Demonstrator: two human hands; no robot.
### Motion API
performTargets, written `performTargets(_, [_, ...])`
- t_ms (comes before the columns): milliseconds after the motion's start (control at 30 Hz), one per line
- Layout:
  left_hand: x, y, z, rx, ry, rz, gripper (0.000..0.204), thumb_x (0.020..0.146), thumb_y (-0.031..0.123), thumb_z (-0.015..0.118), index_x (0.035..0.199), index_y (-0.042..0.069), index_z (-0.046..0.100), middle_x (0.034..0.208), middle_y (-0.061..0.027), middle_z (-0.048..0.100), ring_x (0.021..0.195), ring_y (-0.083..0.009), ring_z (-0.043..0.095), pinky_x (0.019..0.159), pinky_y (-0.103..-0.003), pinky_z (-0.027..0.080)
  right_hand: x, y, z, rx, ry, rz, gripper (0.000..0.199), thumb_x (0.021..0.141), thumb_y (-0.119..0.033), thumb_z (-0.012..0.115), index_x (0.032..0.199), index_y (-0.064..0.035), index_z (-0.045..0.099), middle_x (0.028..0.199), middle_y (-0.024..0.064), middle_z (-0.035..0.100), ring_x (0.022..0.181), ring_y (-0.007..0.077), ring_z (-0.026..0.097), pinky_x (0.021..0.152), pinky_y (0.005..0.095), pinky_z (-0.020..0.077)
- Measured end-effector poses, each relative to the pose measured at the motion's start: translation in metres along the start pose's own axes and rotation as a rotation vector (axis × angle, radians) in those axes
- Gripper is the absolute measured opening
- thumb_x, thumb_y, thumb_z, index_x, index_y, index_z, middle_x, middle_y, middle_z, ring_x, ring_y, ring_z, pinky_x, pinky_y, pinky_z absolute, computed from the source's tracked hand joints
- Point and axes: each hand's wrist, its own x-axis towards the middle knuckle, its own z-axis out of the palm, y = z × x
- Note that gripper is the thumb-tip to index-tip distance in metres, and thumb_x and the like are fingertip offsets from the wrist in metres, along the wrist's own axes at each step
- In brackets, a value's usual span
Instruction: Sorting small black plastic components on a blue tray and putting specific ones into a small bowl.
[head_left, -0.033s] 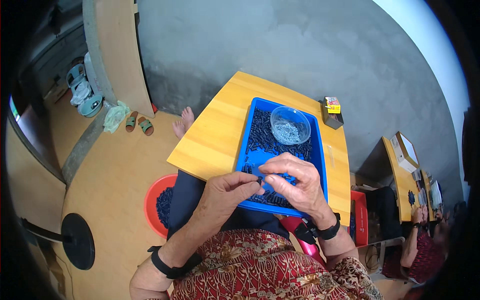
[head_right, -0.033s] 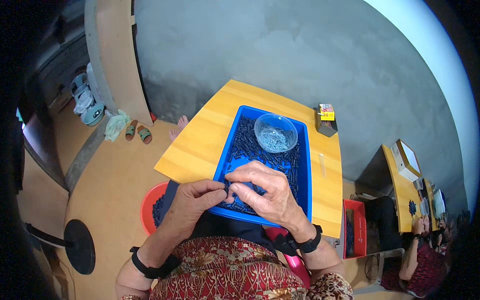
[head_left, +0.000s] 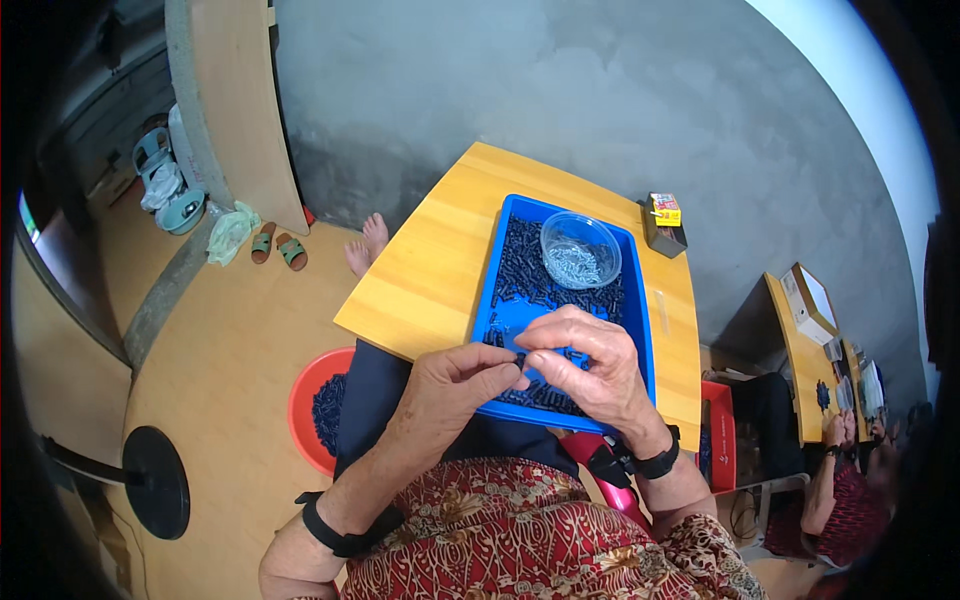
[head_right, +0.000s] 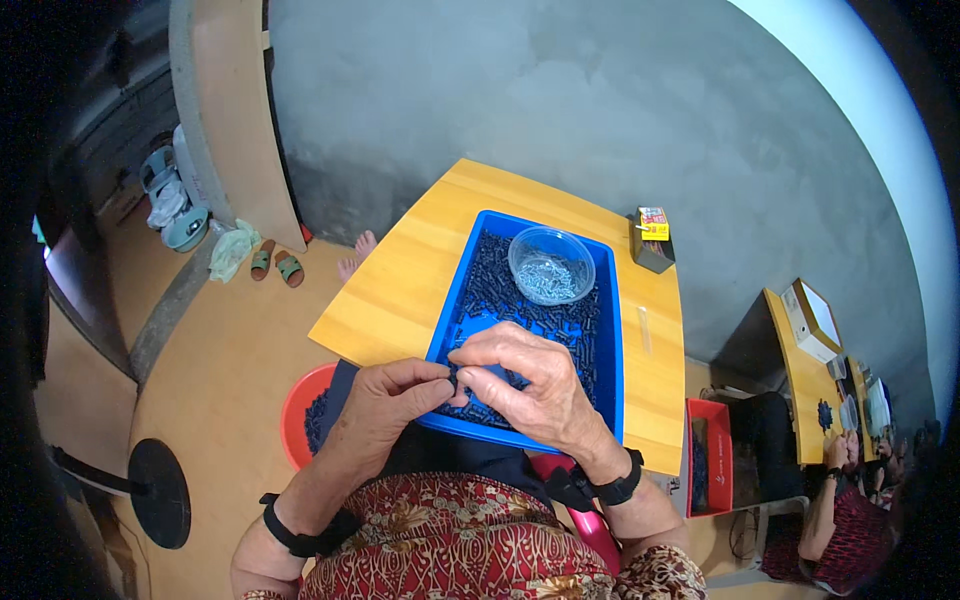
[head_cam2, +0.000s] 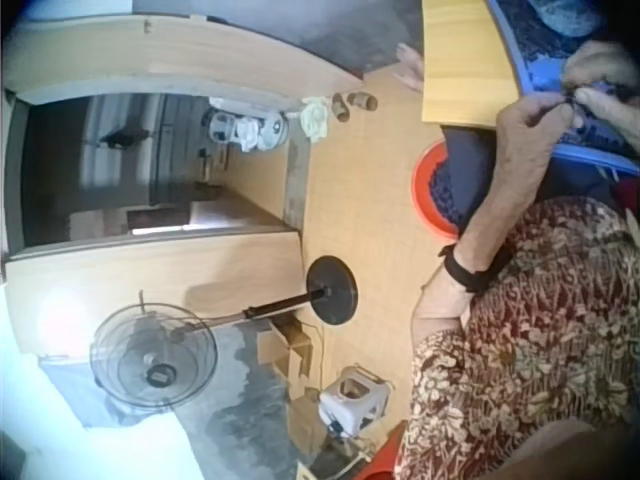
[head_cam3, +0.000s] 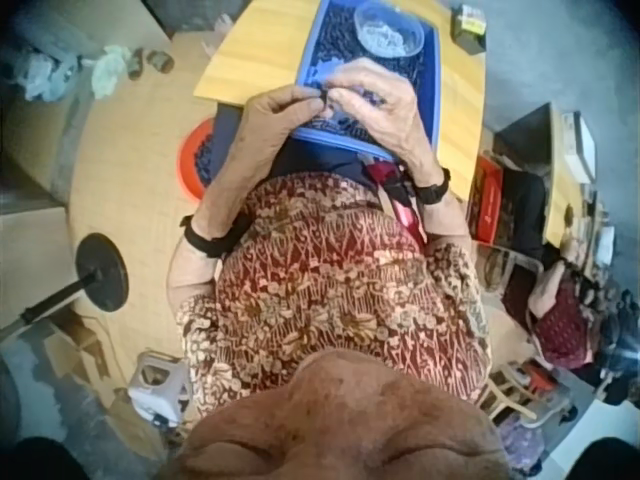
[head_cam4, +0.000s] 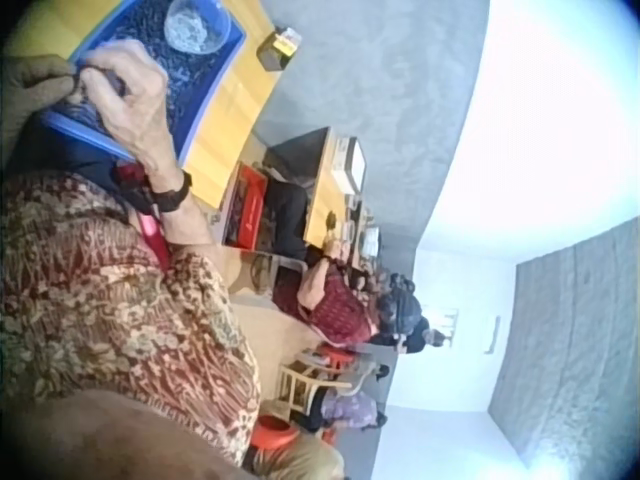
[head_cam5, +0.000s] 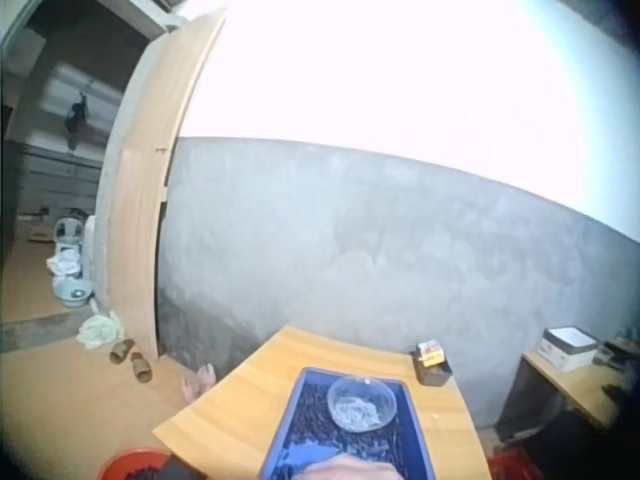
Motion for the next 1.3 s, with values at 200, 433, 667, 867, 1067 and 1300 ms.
performTargets(200, [0.0,-0.001,0.0,0.077,0.015,0.033,0.02,0.092,0.014,0.068,0.104,-0.002,0.071,0.093,-0.0052,0.071,0.088,-0.0089,0.063,0.082,-0.023,0.049,-0.001,-0.003,0.007,-0.041,-0.001,-0.004,0.008,0.081,0.001,0.07,0.089,0.0003,0.066,0.086,0.0118,0.068,0.08,0.0239,0.066,0.071,0.0346,0.0526])
performTargets(433, [0.001,-0.001,-0.002,0.07,0.041,0.073,0.019,0.091,0.013,0.069,0.104,-0.001,0.071,0.093,-0.0048,0.071,0.087,-0.0082,0.062,0.08,-0.023,0.049,-0.005,-0.002,0.011,-0.094,0.062,0.005,0.023,0.076,-0.003,0.076,0.097,-0.0006,0.067,0.09,0.0128,0.068,0.082,0.0266,0.066,0.073,0.0357,0.0522])
performTargets(667, [0.0,0.003,0.0,0.004,0.03,0.031,0.02,0.092,0.015,0.068,0.105,-0.001,0.071,0.094,-0.0033,0.07,0.086,-0.0072,0.061,0.079,-0.023,0.048,-0.004,-0.002,0.009,-0.284,0.022,-0.158,0.039,0.068,-0.008,0.084,0.103,-0.0016,0.067,0.091,0.0105,0.069,0.084,0.0262,0.066,0.073,0.0369,0.0487])
performTargets(867, [0.001,0.002,-0.003,0.028,0.042,-0.015,0.021,0.094,0.017,0.065,0.104,0.001,0.072,0.097,-0.0038,0.071,0.089,-0.0088,0.063,0.083,-0.025,0.049,-0.005,0.001,0.012,-0.317,0.052,-0.192,0.036,0.066,-0.008,0.085,0.097,-0.003,0.067,0.088,0.0086,0.068,0.08,0.0248,0.065,0.069,0.0361,0.047])
performTargets(1067, [0.001,0.003,-0.003,0.04,0.032,-0.028,0.021,0.094,0.018,0.065,0.103,0.0,0.071,0.096,-0.0043,0.071,0.09,-0.0096,0.063,0.084,-0.025,0.05,-0.005,0.001,0.01,-0.337,0.05,-0.198,0.035,0.066,-0.008,0.085,0.095,-0.0034,0.067,0.087,0.0084,0.068,0.077,0.0244,0.064,0.067,0.0358,0.0466])
performTargets(1300, [0.002,0.002,-0.004,0.021,-0.023,-0.009,0.017,0.091,0.013,0.069,0.101,-0.001,0.071,0.095,-0.0064,0.071,0.09,-0.0112,0.065,0.085,-0.025,0.05,-0.005,0.0,0.009,-0.343,0.003,-0.219,0.034,0.067,-0.01,0.085,0.096,-0.0033,0.068,0.088,0.0083,0.068,0.079,0.0238,0.065,0.068,0.0361,0.0459])
